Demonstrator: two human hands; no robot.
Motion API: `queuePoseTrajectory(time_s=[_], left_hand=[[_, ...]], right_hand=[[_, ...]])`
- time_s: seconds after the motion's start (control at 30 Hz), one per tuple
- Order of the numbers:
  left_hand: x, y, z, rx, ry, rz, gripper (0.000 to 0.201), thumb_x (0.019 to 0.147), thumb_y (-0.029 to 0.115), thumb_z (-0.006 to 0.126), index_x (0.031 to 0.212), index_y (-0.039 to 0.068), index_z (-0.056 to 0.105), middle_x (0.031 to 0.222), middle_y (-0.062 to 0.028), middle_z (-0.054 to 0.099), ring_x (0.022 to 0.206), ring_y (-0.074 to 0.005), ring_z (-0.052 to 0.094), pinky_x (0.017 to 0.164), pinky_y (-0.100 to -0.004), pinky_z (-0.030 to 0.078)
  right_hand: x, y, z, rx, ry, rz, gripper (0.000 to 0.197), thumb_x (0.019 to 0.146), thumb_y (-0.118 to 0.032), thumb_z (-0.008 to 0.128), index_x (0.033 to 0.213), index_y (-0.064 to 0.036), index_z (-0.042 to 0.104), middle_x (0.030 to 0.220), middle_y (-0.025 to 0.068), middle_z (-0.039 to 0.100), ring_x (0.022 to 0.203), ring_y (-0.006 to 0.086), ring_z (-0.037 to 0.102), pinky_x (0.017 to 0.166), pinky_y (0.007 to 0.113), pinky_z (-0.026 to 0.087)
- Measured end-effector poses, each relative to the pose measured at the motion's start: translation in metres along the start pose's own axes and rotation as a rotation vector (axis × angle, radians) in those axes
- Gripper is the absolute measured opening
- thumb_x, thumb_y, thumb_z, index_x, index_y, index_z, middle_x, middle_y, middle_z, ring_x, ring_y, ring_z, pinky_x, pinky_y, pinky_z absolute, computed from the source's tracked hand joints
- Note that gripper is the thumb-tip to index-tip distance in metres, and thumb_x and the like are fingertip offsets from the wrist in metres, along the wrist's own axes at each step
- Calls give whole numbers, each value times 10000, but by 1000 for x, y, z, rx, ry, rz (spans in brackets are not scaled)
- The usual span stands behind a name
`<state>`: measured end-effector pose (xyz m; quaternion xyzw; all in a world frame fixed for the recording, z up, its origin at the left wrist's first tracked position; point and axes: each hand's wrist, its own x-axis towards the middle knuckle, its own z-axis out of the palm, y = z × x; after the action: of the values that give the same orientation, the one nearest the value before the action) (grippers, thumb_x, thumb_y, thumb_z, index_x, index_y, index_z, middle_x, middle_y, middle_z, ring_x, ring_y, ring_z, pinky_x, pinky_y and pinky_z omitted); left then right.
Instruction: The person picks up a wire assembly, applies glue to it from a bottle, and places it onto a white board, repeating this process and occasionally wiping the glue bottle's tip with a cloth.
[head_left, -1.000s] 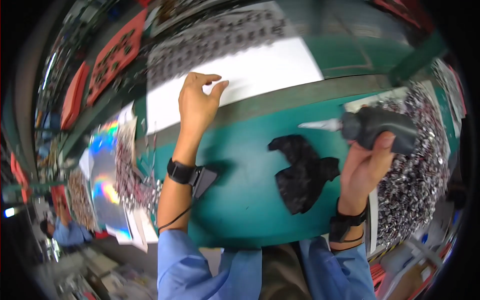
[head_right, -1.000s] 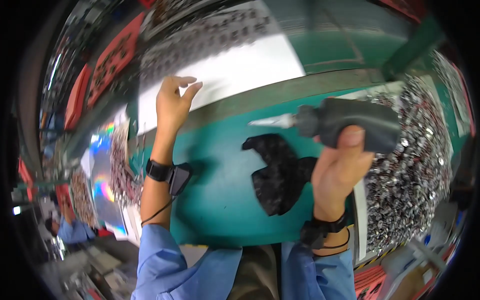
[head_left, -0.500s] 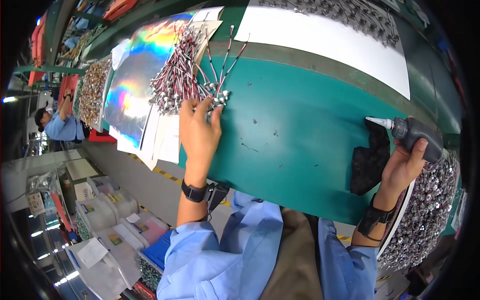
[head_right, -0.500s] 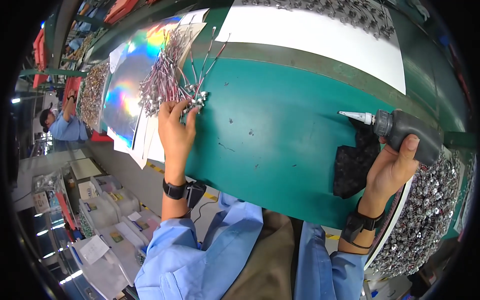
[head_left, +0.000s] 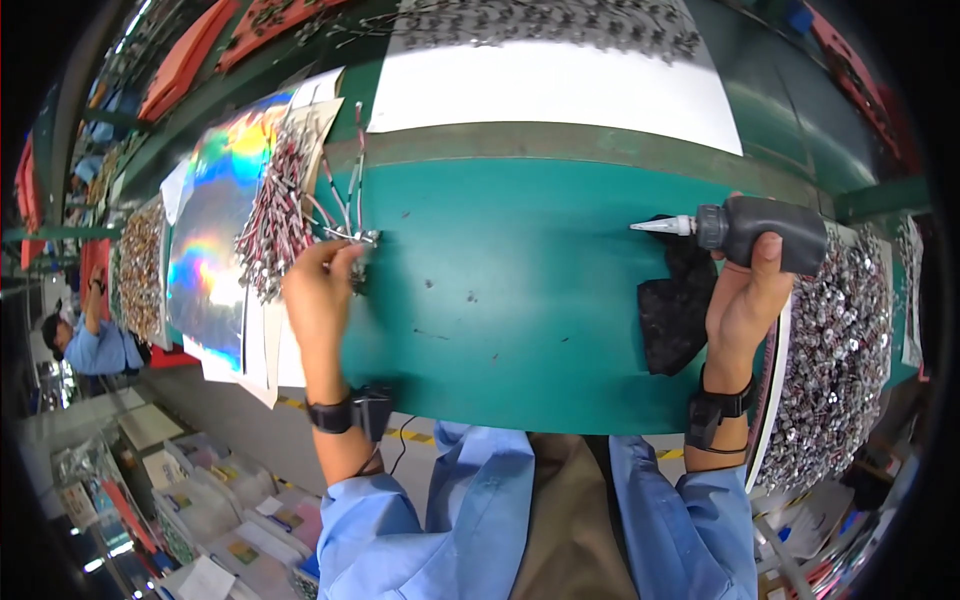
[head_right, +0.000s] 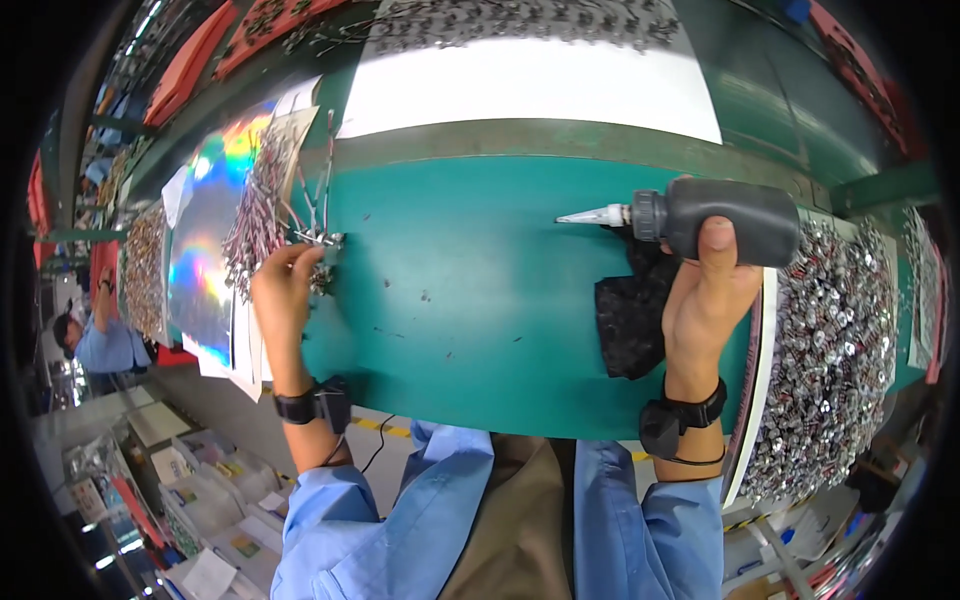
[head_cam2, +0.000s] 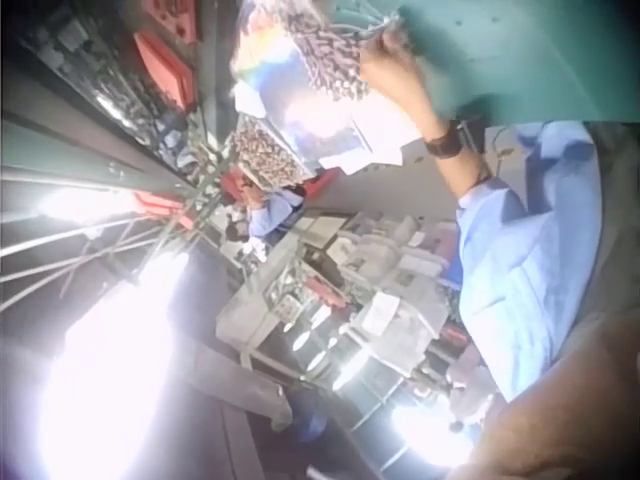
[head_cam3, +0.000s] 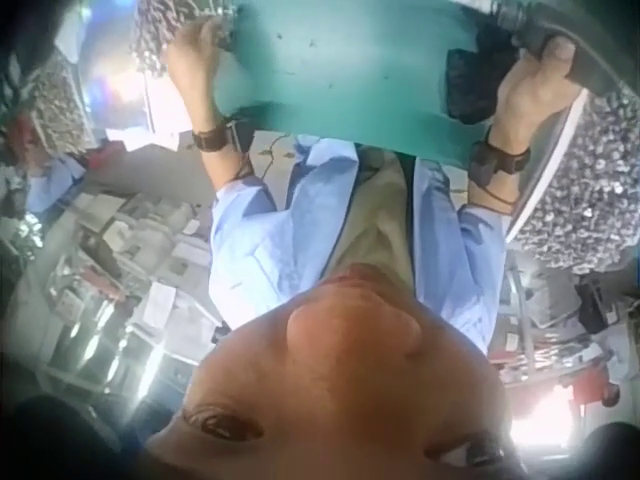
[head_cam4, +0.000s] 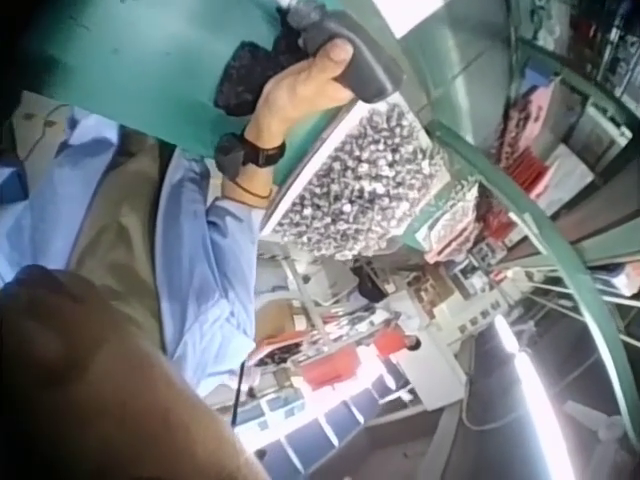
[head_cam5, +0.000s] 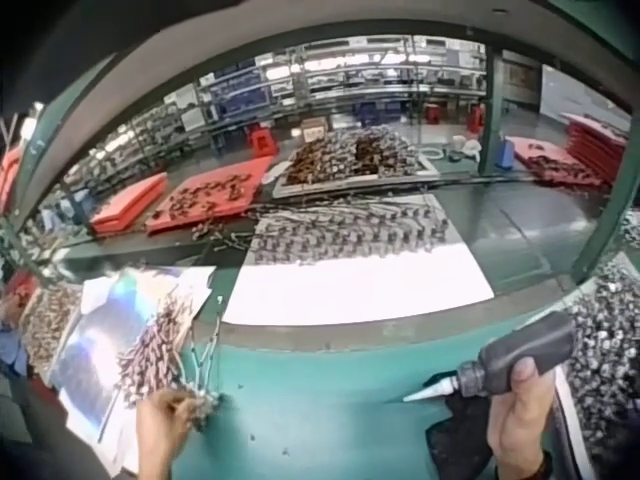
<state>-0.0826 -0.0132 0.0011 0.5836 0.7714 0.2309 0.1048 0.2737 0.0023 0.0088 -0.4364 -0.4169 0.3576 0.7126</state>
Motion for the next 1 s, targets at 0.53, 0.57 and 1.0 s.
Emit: queuePoseTrajectory(time_s=[0.53,0.57,1.0], left_hand=[[11,138,119,-1650,-889,-393,154,800,84,533,911,-21,526,921,-167,563,756,-201,591,578,-257,513],[10,136,125,-1621,-879,-399,146,791,73,543,905,-17,527,922,-164,564,754,-198,590,581,-259,513],[-10,128,141,-1467,-781,-299,184,773,-26,538,956,-32,527,925,-123,579,832,-198,587,639,-266,515]], right_hand=[[19,20,-27,66,20,-33,519,802,-357,529,1146,-3,372,1095,101,456,1025,253,463,831,352,380],[19,23,-27,81,19,-31,527,801,-359,528,1153,-1,368,1105,100,450,1036,260,457,882,375,359],[4,60,-16,27,-92,-69,583,777,-391,544,1163,4,357,1105,96,449,1041,270,448,940,414,303]])
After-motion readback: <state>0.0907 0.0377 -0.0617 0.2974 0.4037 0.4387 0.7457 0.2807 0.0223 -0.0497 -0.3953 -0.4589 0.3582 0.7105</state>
